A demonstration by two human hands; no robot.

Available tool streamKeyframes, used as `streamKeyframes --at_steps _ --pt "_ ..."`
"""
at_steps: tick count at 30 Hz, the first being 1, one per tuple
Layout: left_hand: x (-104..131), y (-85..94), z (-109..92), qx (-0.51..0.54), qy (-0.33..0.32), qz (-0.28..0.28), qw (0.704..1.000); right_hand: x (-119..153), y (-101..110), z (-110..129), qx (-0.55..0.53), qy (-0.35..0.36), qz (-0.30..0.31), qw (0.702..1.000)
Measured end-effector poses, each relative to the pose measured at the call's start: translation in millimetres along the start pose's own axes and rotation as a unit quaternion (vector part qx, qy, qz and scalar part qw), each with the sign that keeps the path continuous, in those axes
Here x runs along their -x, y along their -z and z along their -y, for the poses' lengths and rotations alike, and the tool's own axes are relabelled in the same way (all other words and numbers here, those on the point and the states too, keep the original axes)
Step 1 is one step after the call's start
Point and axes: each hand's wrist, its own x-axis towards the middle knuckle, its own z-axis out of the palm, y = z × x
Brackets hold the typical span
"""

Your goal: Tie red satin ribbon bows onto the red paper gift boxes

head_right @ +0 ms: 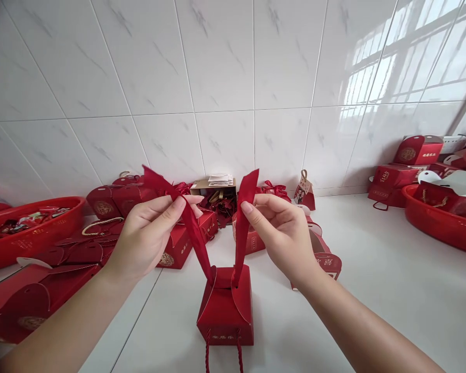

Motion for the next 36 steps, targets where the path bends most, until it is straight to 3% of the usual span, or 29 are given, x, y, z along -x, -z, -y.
streamKeyframes --at_steps 9,15,24,30,33,36 --pt "-2.1 -3.7 3.2 0.027 0.036 0.001 0.999 -3.9 2.3 8.5 0.014 0.037 0.007 0.999" --pt "-17.8 6.7 -0.9 0.084 0.013 -0.026 0.996 -16.9 6.8 6.7 0.02 0.017 -0.018 0.999" --pt "-28.1 10.0 11.0 0.13 0.067 -0.02 0.989 -27.7 12.1 -6.5 0.002 -0.012 -0.025 1.0" --pt "-32.9 2.7 20.0 0.172 0.079 0.043 0.981 -41.9 0.7 -16.0 -0.09 -0.114 0.038 0.989" --pt "-30.5 -5.7 19.7 0.064 0.084 0.091 0.99 -47.1 -7.3 -19.5 -0.033 -0.148 0.095 0.984" --pt "-26.6 -13.6 20.6 -0.049 0.104 0.109 0.987 -43.9 -13.2 -21.0 -0.035 -0.129 0.171 0.976"
